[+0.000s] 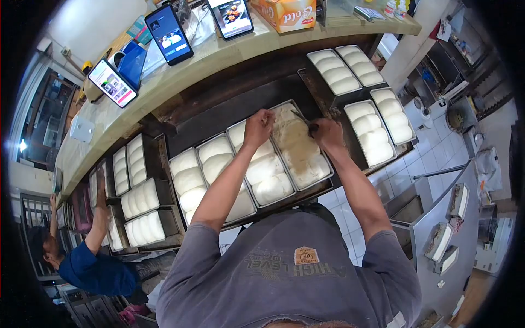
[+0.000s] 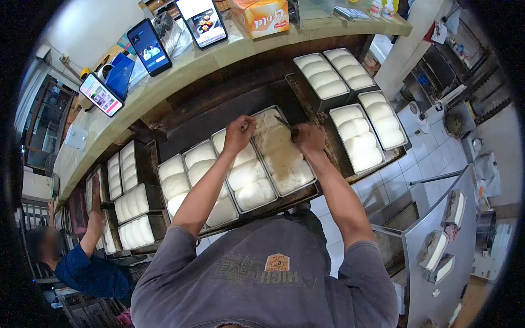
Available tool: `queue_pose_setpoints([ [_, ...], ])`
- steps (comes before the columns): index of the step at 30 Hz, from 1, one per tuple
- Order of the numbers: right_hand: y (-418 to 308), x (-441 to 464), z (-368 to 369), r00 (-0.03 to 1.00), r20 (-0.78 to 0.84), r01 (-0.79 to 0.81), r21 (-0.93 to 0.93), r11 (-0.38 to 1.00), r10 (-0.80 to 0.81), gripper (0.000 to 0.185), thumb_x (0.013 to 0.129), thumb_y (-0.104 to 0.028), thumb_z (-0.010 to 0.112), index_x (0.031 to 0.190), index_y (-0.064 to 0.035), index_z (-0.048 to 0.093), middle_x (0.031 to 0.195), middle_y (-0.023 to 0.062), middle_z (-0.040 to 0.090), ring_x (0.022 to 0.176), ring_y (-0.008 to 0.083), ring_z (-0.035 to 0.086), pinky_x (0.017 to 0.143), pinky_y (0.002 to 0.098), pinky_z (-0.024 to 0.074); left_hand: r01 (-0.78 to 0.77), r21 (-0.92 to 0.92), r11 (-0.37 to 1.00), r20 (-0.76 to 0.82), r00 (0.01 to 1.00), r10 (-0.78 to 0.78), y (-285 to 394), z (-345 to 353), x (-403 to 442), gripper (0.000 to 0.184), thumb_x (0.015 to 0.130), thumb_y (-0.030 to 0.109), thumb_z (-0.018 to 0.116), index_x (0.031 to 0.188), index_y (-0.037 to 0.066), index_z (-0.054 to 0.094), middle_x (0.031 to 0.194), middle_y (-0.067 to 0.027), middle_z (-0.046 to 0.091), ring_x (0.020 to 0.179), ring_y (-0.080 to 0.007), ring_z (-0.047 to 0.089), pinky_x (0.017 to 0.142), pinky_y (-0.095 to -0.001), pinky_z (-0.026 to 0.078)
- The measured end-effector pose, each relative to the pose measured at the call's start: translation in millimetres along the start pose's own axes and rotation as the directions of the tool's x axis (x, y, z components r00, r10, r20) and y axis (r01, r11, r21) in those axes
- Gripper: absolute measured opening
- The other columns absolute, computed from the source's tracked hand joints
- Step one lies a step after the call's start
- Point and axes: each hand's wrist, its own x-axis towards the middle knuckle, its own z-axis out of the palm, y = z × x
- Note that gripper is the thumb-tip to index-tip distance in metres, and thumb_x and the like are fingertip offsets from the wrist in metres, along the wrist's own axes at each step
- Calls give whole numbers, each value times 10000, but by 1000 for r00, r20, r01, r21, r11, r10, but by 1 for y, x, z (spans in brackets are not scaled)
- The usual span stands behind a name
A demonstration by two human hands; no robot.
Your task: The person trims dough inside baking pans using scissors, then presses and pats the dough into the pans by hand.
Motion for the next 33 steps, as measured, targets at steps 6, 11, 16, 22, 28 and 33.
queue_pose_setpoints([
  [6, -12, 4, -21, 999, -5, -40, 80, 996, 41, 330, 821, -293, 732, 1118, -184, 828, 970, 89, 803, 896, 354, 726, 832, 444, 496, 203, -476, 856, 72, 979, -192, -25, 21, 9, 179, 1003, 131, 658, 1130, 38, 744, 907, -65, 703, 702, -163, 629, 638, -284, 501],
  [11, -28, 0, -49, 1000, -3, 10, 1, 1000, -10, 336, 834, -279, 750, 1147, -181, 822, 1031, 87, 784, 906, 346, 712, 845, 440, 488, 391, -664, 638, 267, 920, -287, -24, 26, 14, 229, 1016, 128, 635, 1196, 25, 732, 948, -71, 700, 765, -153, 638, 653, -267, 502],
  [16, -45, 3, -69, 996, 45, 72, 65, 995, -75, 336, 844, -234, 744, 1168, -177, 815, 1073, 78, 748, 935, 337, 689, 886, 436, 468, 550, -713, 436, 334, 812, -478, 20, 16, 27, 238, 1032, 166, 633, 1191, 22, 735, 934, -68, 695, 793, -144, 636, 665, -256, 501],
  [22, -30, -3, -81, 997, 71, 17, 47, 999, -20, 356, 836, -258, 762, 1177, -164, 801, 1114, 88, 750, 978, 346, 692, 905, 436, 481, 529, -540, 655, 284, 847, -449, -1, 32, 25, 273, 1025, 249, 657, 1203, 62, 745, 947, -72, 708, 791, -170, 639, 701, -269, 536],
  [28, -17, -7, -80, 996, 54, -81, 123, 989, 75, 390, 810, -254, 792, 1185, -146, 782, 1144, 102, 757, 1005, 355, 701, 922, 438, 510, 206, 131, 970, 189, 955, -228, 20, 28, 36, 324, 977, 328, 698, 1222, 127, 763, 1016, -99, 757, 801, -255, 672, 751, -352, 585],
  [33, -9, -17, -79, 983, 94, -175, 191, 966, 160, 411, 800, -242, 808, 1196, -136, 773, 1152, 106, 761, 1011, 364, 706, 916, 437, 531, 31, 498, 866, 146, 982, -119, 2, 51, 55, 352, 947, 351, 704, 1241, 169, 767, 1093, -116, 781, 835, -345, 711, 779, -451, 593],
])
